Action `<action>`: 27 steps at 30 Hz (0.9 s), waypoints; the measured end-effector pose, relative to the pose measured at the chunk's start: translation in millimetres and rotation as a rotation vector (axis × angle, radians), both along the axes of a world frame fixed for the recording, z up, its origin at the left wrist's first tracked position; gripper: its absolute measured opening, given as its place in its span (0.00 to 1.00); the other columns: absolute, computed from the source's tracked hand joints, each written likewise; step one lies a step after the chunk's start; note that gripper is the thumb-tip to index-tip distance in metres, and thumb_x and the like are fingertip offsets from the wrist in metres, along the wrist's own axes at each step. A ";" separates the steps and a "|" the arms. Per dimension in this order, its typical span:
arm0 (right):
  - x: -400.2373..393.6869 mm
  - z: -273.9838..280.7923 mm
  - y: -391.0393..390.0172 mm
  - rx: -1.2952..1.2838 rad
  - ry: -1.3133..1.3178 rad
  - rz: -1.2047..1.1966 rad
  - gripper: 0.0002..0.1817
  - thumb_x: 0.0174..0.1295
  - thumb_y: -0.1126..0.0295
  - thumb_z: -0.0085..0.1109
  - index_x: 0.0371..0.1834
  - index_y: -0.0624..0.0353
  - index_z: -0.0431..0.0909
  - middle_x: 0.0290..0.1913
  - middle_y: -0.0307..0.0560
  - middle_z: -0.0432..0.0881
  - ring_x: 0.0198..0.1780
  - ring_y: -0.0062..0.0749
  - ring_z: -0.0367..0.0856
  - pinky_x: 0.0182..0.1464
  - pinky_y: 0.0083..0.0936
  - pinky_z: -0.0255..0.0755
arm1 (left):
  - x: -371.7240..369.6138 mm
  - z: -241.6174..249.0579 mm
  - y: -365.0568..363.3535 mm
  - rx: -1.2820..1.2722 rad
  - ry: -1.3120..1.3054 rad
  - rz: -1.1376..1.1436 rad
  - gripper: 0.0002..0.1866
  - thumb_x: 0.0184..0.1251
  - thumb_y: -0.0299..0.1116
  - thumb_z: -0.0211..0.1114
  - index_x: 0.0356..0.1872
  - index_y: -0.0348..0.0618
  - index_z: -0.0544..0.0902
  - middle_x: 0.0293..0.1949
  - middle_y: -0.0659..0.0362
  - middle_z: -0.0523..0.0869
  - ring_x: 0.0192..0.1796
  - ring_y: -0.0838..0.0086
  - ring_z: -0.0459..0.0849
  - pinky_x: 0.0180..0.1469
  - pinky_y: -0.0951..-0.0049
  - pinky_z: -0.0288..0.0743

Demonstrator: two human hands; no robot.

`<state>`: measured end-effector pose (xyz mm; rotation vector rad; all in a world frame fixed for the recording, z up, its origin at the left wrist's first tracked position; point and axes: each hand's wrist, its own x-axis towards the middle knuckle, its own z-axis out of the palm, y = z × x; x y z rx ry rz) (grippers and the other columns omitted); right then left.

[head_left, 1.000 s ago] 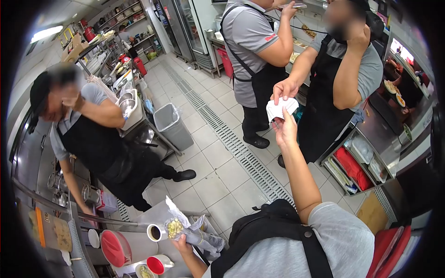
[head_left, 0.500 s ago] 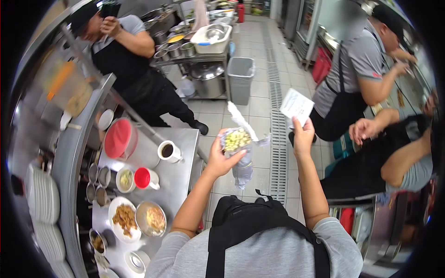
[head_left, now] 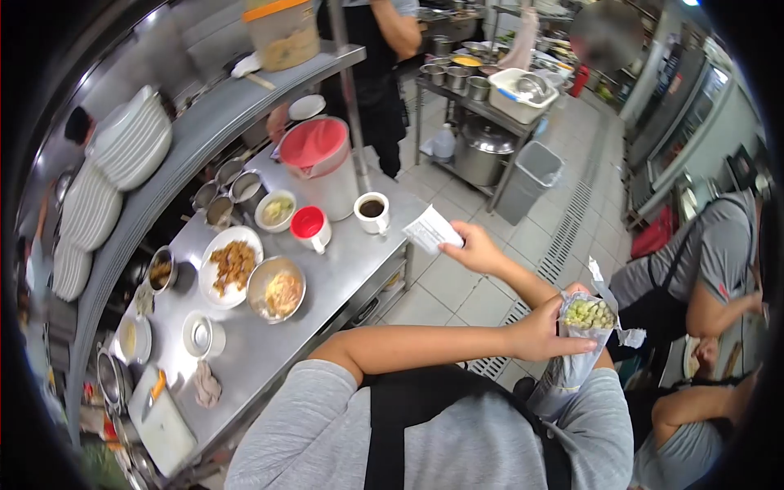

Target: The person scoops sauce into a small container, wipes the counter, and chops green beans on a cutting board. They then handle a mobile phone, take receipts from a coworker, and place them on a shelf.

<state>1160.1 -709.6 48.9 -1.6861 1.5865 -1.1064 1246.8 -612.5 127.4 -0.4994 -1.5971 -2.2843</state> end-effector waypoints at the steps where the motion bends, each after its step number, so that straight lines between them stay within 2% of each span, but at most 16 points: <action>1: 19.9 -5.2 4.5 0.009 -0.008 0.038 0.12 0.52 0.69 0.57 0.38 0.64 0.74 0.32 0.46 0.80 0.33 0.25 0.77 0.37 0.24 0.70 | 3.4 -6.8 0.6 0.092 -0.072 -0.008 0.29 0.50 0.27 0.68 0.52 0.40 0.61 0.43 0.62 0.74 0.47 0.81 0.71 0.51 0.78 0.66; 3: 62.3 -8.5 15.4 0.103 -0.442 0.025 0.11 0.54 0.74 0.56 0.40 0.65 0.74 0.35 0.44 0.81 0.36 0.21 0.77 0.39 0.21 0.70 | 13.0 -18.2 -3.5 0.100 -0.071 0.032 0.30 0.50 0.27 0.69 0.52 0.40 0.61 0.43 0.62 0.74 0.47 0.81 0.71 0.51 0.78 0.65; 4: 83.6 -10.7 18.1 0.132 -0.438 0.070 0.11 0.54 0.74 0.56 0.40 0.65 0.74 0.35 0.44 0.81 0.36 0.21 0.77 0.39 0.21 0.70 | 16.5 -23.7 -6.4 0.098 -0.064 0.033 0.31 0.49 0.27 0.69 0.53 0.40 0.61 0.44 0.63 0.74 0.47 0.82 0.71 0.52 0.78 0.65; 6: 122.1 -16.6 23.3 -0.043 -0.920 -0.068 0.12 0.56 0.78 0.54 0.44 0.66 0.73 0.39 0.43 0.80 0.40 0.19 0.77 0.42 0.19 0.70 | 26.2 -30.0 -16.3 0.095 -0.067 0.106 0.34 0.48 0.29 0.71 0.54 0.41 0.60 0.44 0.63 0.74 0.49 0.81 0.70 0.54 0.77 0.64; 8: 138.2 -33.5 28.8 0.067 -1.063 -0.055 0.14 0.57 0.78 0.53 0.47 0.66 0.70 0.42 0.44 0.79 0.43 0.20 0.76 0.46 0.19 0.69 | 50.6 -25.8 -34.7 0.069 -0.158 0.078 0.36 0.45 0.29 0.73 0.55 0.42 0.61 0.49 0.60 0.71 0.50 0.81 0.70 0.55 0.75 0.64; 11: 135.4 -35.6 39.4 0.256 -1.011 0.097 0.13 0.56 0.78 0.54 0.46 0.65 0.72 0.43 0.43 0.79 0.44 0.20 0.75 0.47 0.19 0.68 | 112.5 -14.5 -69.5 -0.580 -0.148 0.912 0.44 0.39 0.32 0.75 0.59 0.43 0.58 0.58 0.57 0.62 0.56 0.75 0.66 0.55 0.71 0.65; 12: 132.7 -34.0 44.0 0.284 -1.076 0.144 0.13 0.56 0.79 0.54 0.45 0.65 0.73 0.42 0.43 0.79 0.44 0.21 0.75 0.47 0.20 0.68 | 137.8 -11.2 -78.6 -0.683 -0.266 1.109 0.42 0.40 0.35 0.74 0.58 0.41 0.61 0.57 0.56 0.64 0.55 0.73 0.69 0.54 0.70 0.66; 13: 130.1 -34.1 47.6 0.274 -0.974 0.197 0.14 0.55 0.79 0.54 0.46 0.64 0.73 0.42 0.42 0.79 0.43 0.21 0.76 0.46 0.20 0.69 | 163.0 -7.9 -87.9 -0.771 -0.411 1.287 0.40 0.40 0.38 0.73 0.57 0.39 0.63 0.56 0.56 0.66 0.53 0.72 0.71 0.52 0.69 0.67; 14: 129.7 -31.8 50.3 0.259 -0.872 0.251 0.15 0.55 0.79 0.54 0.47 0.64 0.72 0.41 0.42 0.79 0.42 0.21 0.76 0.46 0.20 0.70 | 184.7 -6.6 -92.1 -1.045 -0.513 1.517 0.37 0.41 0.37 0.73 0.55 0.38 0.66 0.55 0.55 0.68 0.49 0.73 0.74 0.49 0.70 0.70; 16: 136.3 -1.6 57.0 0.367 -0.951 0.282 0.15 0.55 0.80 0.54 0.47 0.64 0.70 0.40 0.42 0.78 0.40 0.22 0.77 0.45 0.19 0.70 | 217.0 -26.1 -92.7 -0.709 -0.778 1.328 0.35 0.39 0.43 0.74 0.50 0.37 0.71 0.48 0.50 0.76 0.51 0.66 0.75 0.51 0.66 0.68; 17: 138.2 2.2 59.4 0.351 -0.997 0.246 0.15 0.54 0.80 0.54 0.47 0.65 0.69 0.41 0.45 0.78 0.41 0.24 0.77 0.45 0.21 0.70 | 225.3 -28.5 -87.7 -0.700 -0.795 1.342 0.35 0.39 0.43 0.74 0.50 0.37 0.71 0.48 0.50 0.76 0.51 0.66 0.75 0.51 0.66 0.68; 19: 142.5 6.8 65.4 0.285 -1.077 0.201 0.14 0.56 0.78 0.53 0.46 0.67 0.68 0.43 0.48 0.77 0.41 0.25 0.77 0.46 0.23 0.70 | 234.4 -31.8 -78.2 -0.090 -0.898 0.957 0.26 0.45 0.32 0.71 0.47 0.34 0.74 0.40 0.54 0.82 0.40 0.75 0.81 0.43 0.71 0.74; 20: 142.9 3.8 66.6 0.295 -1.078 0.214 0.14 0.56 0.78 0.53 0.46 0.67 0.68 0.43 0.48 0.77 0.41 0.25 0.77 0.46 0.23 0.70 | 233.9 -40.4 -71.2 -0.082 -0.904 0.970 0.26 0.45 0.32 0.71 0.47 0.34 0.74 0.40 0.54 0.82 0.40 0.75 0.81 0.43 0.71 0.74; 22: 144.8 -5.4 68.4 0.205 -1.097 0.265 0.12 0.59 0.75 0.51 0.45 0.66 0.68 0.42 0.47 0.77 0.40 0.24 0.77 0.46 0.24 0.70 | 230.4 -58.1 -51.9 0.292 -0.516 1.259 0.19 0.50 0.23 0.67 0.45 0.33 0.74 0.38 0.57 0.83 0.38 0.80 0.81 0.42 0.77 0.75; 23: 143.8 -8.4 70.7 0.270 -1.156 0.305 0.09 0.61 0.73 0.50 0.43 0.65 0.71 0.41 0.46 0.77 0.39 0.24 0.77 0.45 0.25 0.70 | 231.2 -59.0 -46.1 0.361 -0.458 1.318 0.17 0.52 0.21 0.65 0.45 0.33 0.74 0.38 0.56 0.82 0.39 0.79 0.81 0.43 0.78 0.75; 27: 151.1 -8.3 77.6 0.314 -1.202 0.313 0.08 0.62 0.72 0.49 0.40 0.64 0.74 0.38 0.45 0.79 0.38 0.25 0.77 0.44 0.25 0.70 | 239.2 -62.2 -36.9 0.417 -0.388 1.404 0.17 0.51 0.21 0.66 0.45 0.34 0.75 0.38 0.56 0.83 0.39 0.79 0.81 0.42 0.79 0.75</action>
